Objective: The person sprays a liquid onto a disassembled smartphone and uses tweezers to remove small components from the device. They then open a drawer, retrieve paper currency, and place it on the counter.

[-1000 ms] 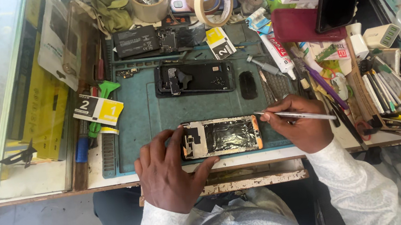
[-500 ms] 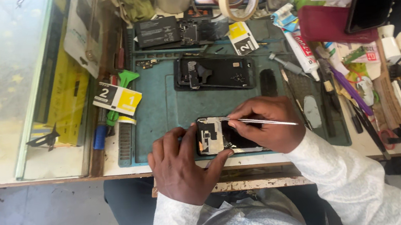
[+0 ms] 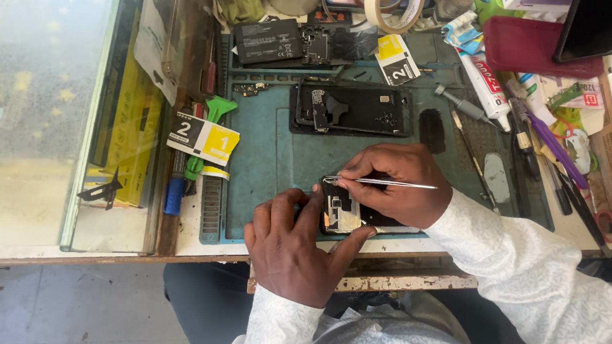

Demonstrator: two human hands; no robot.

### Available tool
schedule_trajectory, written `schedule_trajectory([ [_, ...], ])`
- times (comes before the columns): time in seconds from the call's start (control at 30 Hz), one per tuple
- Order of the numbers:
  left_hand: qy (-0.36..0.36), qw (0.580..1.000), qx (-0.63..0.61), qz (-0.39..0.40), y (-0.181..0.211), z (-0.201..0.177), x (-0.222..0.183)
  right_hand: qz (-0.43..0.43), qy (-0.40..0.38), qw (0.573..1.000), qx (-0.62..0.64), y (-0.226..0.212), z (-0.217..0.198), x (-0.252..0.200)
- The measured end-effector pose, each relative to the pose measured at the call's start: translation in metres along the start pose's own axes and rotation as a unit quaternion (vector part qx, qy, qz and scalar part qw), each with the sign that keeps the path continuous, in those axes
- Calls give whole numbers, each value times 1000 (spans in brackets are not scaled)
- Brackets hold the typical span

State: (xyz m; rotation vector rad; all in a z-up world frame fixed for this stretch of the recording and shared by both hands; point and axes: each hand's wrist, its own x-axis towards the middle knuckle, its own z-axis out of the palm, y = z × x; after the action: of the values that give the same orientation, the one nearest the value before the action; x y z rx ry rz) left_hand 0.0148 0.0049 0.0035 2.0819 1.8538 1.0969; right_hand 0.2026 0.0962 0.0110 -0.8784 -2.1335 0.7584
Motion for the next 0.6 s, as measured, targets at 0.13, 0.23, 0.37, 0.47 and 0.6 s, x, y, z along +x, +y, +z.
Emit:
schedule_trajectory([
  [0.13, 7, 1000, 0, 4, 0, 1, 0, 7, -3, 1000, -17, 1, 0, 0],
  [0.23, -3, 1000, 1, 3, -1, 1, 0, 0, 3, 1000, -26, -1, 2, 0],
  [0.37, -3, 1000, 4, 0, -1, 2, 0, -3, 14, 999, -29, -2, 3, 0],
  [0.47, 1, 1000, 7, 5, -1, 3, -1, 6, 15, 999, -35, -3, 3, -1],
  [0.6, -6, 1000, 12, 5, -1, 2, 0, 22, 25, 999, -37, -3, 3, -1],
])
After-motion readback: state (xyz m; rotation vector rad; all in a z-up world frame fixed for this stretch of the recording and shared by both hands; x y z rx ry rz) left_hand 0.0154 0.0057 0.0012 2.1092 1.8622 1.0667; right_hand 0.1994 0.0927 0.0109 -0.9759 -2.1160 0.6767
